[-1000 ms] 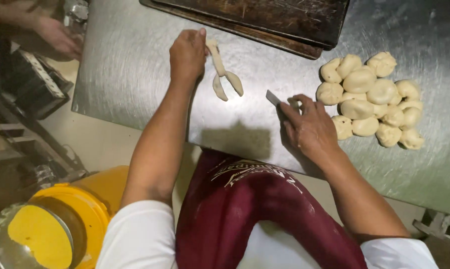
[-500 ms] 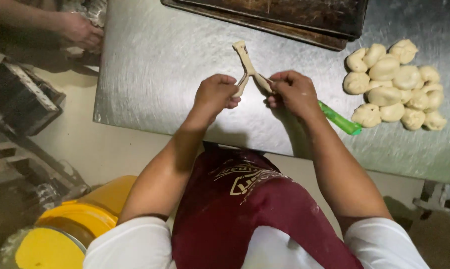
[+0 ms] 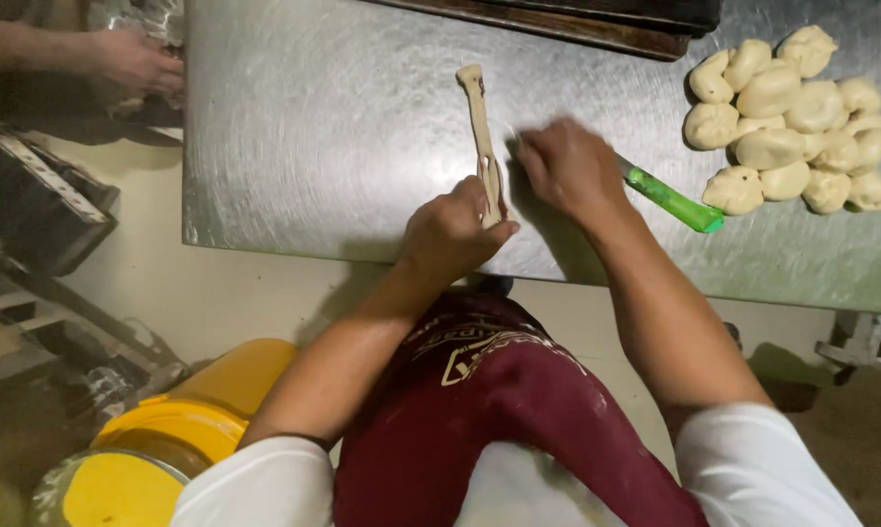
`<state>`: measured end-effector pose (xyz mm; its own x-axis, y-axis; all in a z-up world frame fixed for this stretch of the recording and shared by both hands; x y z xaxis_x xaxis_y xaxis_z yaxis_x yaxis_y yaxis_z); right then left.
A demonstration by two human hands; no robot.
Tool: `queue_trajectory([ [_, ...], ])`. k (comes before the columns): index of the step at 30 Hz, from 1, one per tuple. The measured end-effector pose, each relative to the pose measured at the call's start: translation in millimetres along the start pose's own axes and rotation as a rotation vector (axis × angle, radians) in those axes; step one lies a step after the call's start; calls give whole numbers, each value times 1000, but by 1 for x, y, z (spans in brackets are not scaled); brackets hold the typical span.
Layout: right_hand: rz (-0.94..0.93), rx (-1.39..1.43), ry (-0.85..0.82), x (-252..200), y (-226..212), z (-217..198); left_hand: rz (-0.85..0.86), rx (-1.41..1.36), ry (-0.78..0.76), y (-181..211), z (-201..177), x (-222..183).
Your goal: Shaping dough into twists and placing them on a baking tray
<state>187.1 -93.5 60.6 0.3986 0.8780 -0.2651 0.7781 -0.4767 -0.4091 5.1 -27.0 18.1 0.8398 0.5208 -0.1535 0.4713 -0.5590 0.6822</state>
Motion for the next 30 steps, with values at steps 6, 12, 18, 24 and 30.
queue_trajectory([
  [6,-414,147,81,90,-2,2,-57,-83,144,-6,-32,14],
  [12,-325,384,106,-17,52,24,-60,130,-78,26,-38,37],
  [18,-157,718,168,-62,54,46,-101,-151,-163,34,-23,22],
  [24,-19,1459,41,-40,35,52,-205,-1130,9,9,-26,41],
  [30,236,1333,196,34,7,53,-202,-1289,20,-49,-67,107],
])
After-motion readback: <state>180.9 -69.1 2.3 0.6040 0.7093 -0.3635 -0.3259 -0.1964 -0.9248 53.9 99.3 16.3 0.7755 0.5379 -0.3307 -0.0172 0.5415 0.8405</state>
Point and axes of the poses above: each hand's wrist, its own x-axis towards the middle knuckle, its own z-axis out of the palm, y = z × x, the point moved 1 cm from there along x, towards the middle knuckle, and after that the axes turned 4 degrees about z, right-handed, at the moved point
